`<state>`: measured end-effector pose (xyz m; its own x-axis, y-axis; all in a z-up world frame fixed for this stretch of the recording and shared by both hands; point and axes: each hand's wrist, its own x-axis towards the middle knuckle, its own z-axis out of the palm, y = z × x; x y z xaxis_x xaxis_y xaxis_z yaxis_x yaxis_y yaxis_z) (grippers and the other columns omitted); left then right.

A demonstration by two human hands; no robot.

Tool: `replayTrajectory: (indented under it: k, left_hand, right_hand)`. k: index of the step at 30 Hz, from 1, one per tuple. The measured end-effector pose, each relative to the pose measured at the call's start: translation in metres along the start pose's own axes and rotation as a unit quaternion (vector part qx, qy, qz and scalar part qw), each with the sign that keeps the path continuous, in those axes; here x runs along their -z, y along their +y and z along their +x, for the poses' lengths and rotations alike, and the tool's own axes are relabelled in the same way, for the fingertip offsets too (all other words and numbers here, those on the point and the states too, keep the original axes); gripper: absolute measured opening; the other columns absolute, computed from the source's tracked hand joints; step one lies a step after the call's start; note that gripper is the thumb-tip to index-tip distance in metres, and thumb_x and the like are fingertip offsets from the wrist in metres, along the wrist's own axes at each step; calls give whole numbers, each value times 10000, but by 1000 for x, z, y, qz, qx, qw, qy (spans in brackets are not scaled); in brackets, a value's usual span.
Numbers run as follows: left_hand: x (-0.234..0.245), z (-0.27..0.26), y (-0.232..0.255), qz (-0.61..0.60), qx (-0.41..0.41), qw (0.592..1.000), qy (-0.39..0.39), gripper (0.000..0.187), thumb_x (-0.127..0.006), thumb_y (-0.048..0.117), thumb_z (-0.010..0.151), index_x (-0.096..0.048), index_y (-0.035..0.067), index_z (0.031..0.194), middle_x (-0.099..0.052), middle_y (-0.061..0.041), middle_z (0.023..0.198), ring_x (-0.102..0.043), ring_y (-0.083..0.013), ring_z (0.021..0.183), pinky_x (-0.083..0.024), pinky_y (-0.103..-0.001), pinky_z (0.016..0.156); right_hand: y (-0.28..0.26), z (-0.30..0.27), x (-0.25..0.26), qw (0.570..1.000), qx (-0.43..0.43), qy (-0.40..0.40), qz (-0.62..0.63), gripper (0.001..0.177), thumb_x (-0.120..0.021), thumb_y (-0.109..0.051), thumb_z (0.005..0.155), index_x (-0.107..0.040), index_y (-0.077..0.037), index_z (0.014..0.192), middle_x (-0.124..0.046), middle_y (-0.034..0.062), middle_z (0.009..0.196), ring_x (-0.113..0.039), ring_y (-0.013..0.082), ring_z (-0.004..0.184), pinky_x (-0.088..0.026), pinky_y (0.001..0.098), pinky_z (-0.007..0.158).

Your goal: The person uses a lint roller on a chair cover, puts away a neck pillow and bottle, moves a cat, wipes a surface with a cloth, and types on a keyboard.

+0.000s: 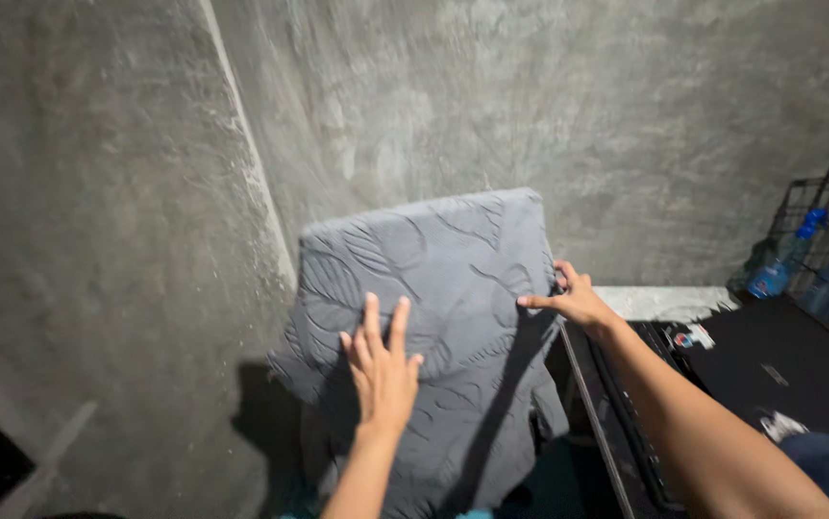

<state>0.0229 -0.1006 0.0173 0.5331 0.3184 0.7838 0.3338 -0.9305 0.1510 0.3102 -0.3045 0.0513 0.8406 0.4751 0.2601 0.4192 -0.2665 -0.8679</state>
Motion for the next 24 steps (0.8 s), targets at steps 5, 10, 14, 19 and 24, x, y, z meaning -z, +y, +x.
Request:
replayTrajectory:
  k: [5, 10, 14, 19, 24]
  left_hand:
    - [38, -7, -23, -57, 97, 992, -52, 1011, -879, 154, 711, -298, 284, 1529, -86, -151, 1664, -419, -419, 1322, -463, -506, 1056]
    - [61, -22, -45, -120, 148, 980, -56, 1050, -859, 100, 721, -227, 273, 1541, -52, -169, 1670, -366, -457, 1389, -505, -511, 995]
    - [61, -36, -66, -201, 218, 952, -75, 1161, -856, 132, 757, -90, 283, 1616, -17, -231, 1642, -298, -490, 1445, -487, -497, 1033]
    - [29, -38, -84, -287, 262, 919, -72, 1276, -910, 269, 737, 10, 169, 1616, -114, -354, 1596, -318, -529, 1413, -394, -513, 1108]
    - [12, -39, -90, -340, 304, 872, -180, 1374, -887, 428, 618, -24, 148, 1650, -377, -310, 1569, -437, -437, 1452, -383, -455, 1203]
  right_hand:
    - [1, -25, -22, 995, 47, -77, 39, 1015, -964, -321, 516, -427, 12, 1310, -675, 239, 1162, -674, 312, 1069, -555, 411, 941]
    - [-21, -82, -62, 992, 97, -8, -76, 1051, -996, -312, 529, -404, -31, 1350, -670, 222, 1209, -655, 304, 1138, -512, 391, 999]
    - [-61, -125, -92, 980, 59, 19, -190, 1183, -999, -309, 510, -335, -48, 1454, -619, 257, 1275, -612, 375, 1195, -477, 419, 1007]
    - [-80, -138, -120, 968, 24, -31, -247, 919, -951, -388, 564, -587, -91, 1354, -697, 157, 1287, -658, 324, 1229, -458, 437, 1050]
    - [-32, -130, -139, 968, 74, -33, -236, 968, -978, -372, 541, -587, -105, 1385, -658, 213, 1246, -646, 364, 1180, -516, 415, 985]
